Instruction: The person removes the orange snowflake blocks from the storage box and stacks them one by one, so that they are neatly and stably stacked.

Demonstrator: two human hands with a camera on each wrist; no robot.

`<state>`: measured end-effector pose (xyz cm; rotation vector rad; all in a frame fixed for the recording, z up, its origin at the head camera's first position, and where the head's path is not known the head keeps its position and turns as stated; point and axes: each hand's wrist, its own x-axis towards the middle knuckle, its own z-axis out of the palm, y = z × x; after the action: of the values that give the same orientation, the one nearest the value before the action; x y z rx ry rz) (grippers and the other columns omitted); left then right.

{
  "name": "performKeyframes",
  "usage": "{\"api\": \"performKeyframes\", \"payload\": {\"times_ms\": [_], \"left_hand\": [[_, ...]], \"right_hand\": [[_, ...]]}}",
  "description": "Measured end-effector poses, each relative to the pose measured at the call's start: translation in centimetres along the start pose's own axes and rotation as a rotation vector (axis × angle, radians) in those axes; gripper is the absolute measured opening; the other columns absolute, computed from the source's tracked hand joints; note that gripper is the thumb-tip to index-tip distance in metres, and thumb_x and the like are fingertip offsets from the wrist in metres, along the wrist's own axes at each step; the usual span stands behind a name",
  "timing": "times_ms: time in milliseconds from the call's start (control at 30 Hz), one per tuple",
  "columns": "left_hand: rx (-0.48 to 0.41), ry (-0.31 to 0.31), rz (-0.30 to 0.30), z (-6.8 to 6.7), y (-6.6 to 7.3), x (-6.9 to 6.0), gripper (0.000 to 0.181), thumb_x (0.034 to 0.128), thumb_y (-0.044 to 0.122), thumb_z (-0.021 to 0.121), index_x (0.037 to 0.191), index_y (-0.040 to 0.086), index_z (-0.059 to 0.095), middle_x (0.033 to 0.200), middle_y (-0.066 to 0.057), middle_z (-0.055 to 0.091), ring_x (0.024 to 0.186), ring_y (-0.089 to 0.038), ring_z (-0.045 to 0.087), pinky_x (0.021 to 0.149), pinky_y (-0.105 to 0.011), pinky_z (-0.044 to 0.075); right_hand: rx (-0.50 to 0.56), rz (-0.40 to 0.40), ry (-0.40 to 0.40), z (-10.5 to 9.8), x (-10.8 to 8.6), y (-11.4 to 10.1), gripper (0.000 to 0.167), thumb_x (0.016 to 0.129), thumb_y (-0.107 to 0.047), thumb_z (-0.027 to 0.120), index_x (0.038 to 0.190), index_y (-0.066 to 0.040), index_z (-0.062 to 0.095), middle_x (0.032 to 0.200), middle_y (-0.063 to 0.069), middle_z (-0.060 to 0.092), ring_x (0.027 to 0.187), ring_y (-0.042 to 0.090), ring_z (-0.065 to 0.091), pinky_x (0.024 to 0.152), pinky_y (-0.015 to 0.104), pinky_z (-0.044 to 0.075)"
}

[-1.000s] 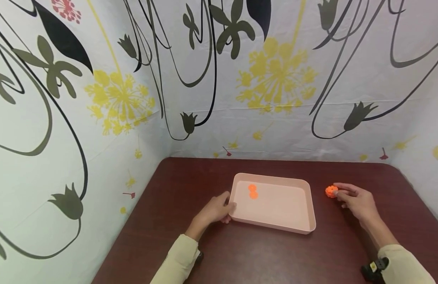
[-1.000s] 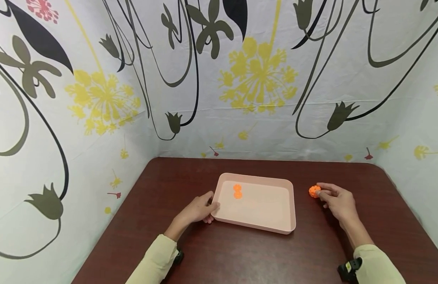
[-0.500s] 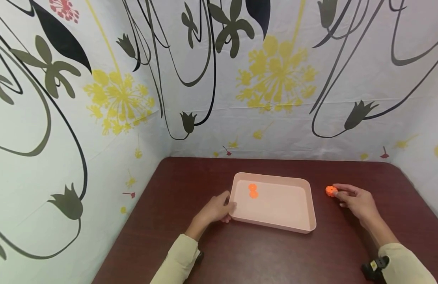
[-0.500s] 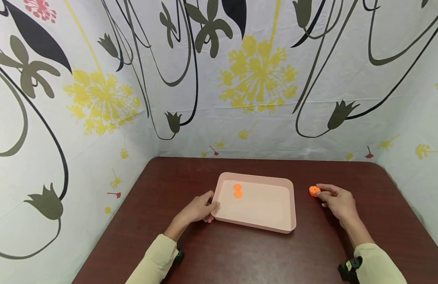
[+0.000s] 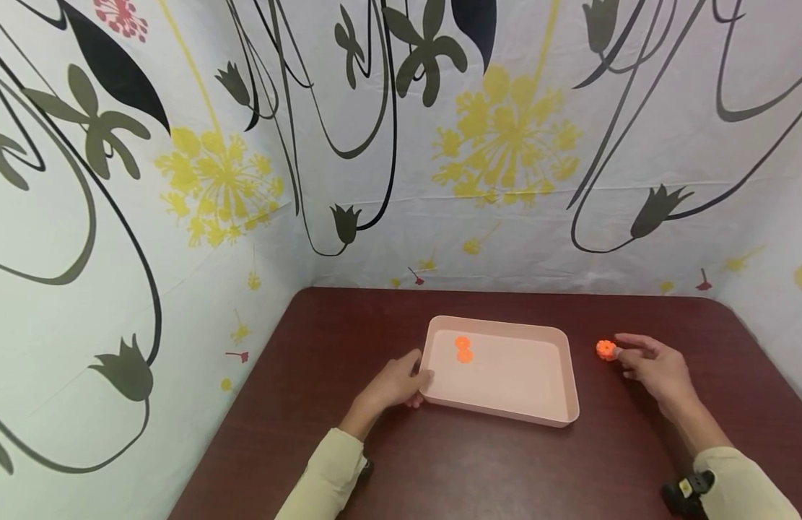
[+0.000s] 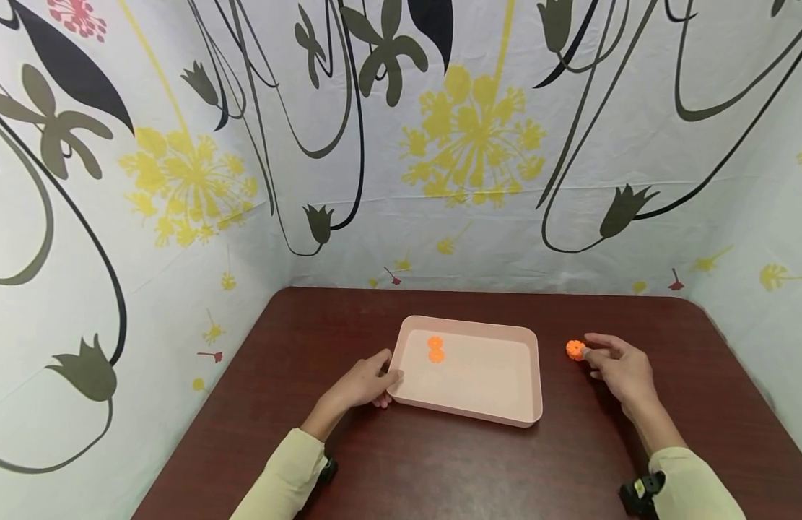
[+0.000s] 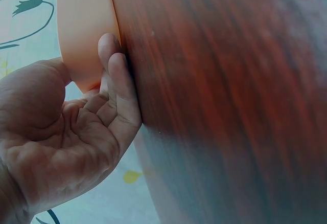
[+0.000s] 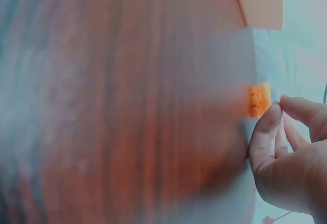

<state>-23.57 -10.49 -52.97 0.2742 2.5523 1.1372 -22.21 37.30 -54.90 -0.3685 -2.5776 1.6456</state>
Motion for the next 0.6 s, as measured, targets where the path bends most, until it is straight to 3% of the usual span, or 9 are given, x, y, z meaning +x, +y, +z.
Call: {"api": "performKeyframes", "payload": {"times_ms": [200, 300, 500, 600], "left_hand": [[0.006, -0.004, 0.0, 0.1, 0.0, 0.0, 0.019, 0.1061, 0.031, 0.064, 0.111, 0.014, 0.056, 0.068, -0.005, 0.07, 0.055, -0.017, 0.067, 0.055, -0.032, 0.058], [0.006, -0.008, 0.001, 0.1, 0.1, -0.1, 0.02, 0.1059, 0.03, 0.064, 0.113, 0.014, 0.056, 0.069, -0.005, 0.07, 0.056, -0.017, 0.067, 0.055, -0.032, 0.058], [0.005, -0.006, -0.01, -0.1, 0.3, -0.2, 0.02, 0.1055, 0.03, 0.065, 0.114, 0.014, 0.056, 0.07, -0.005, 0.069, 0.056, -0.017, 0.067, 0.056, -0.032, 0.059], [0.01, -0.008, -0.004, -0.1, 0.3, -0.1, 0.02, 0.1056, 0.03, 0.064, 0.113, 0.014, 0.056, 0.069, -0.006, 0.069, 0.056, -0.018, 0.067, 0.055, -0.033, 0.059]], "right_hand": [[0.095, -0.007, 0.023, 0.7, -0.8, -1.5, 0.048, 0.102, -0.032, 0.071, 0.144, -0.01, 0.06, 0.088, -0.027, 0.071, 0.079, 0.0, 0.068, 0.068, 0.022, 0.062], [0.185, -0.03, 0.013, 1.4, -1.4, -2.6, 0.045, 0.1, -0.025, 0.074, 0.143, -0.016, 0.062, 0.088, -0.024, 0.074, 0.078, 0.001, 0.069, 0.066, 0.021, 0.06], [0.415, -0.084, -0.03, 3.7, -2.6, -5.1, 0.043, 0.098, -0.018, 0.077, 0.139, -0.015, 0.066, 0.091, -0.013, 0.078, 0.075, 0.005, 0.069, 0.059, 0.022, 0.057], [0.525, -0.075, -0.074, 5.1, -3.3, -6.7, 0.04, 0.098, -0.019, 0.077, 0.136, -0.018, 0.067, 0.093, -0.013, 0.078, 0.077, 0.004, 0.071, 0.062, 0.021, 0.059]]}}
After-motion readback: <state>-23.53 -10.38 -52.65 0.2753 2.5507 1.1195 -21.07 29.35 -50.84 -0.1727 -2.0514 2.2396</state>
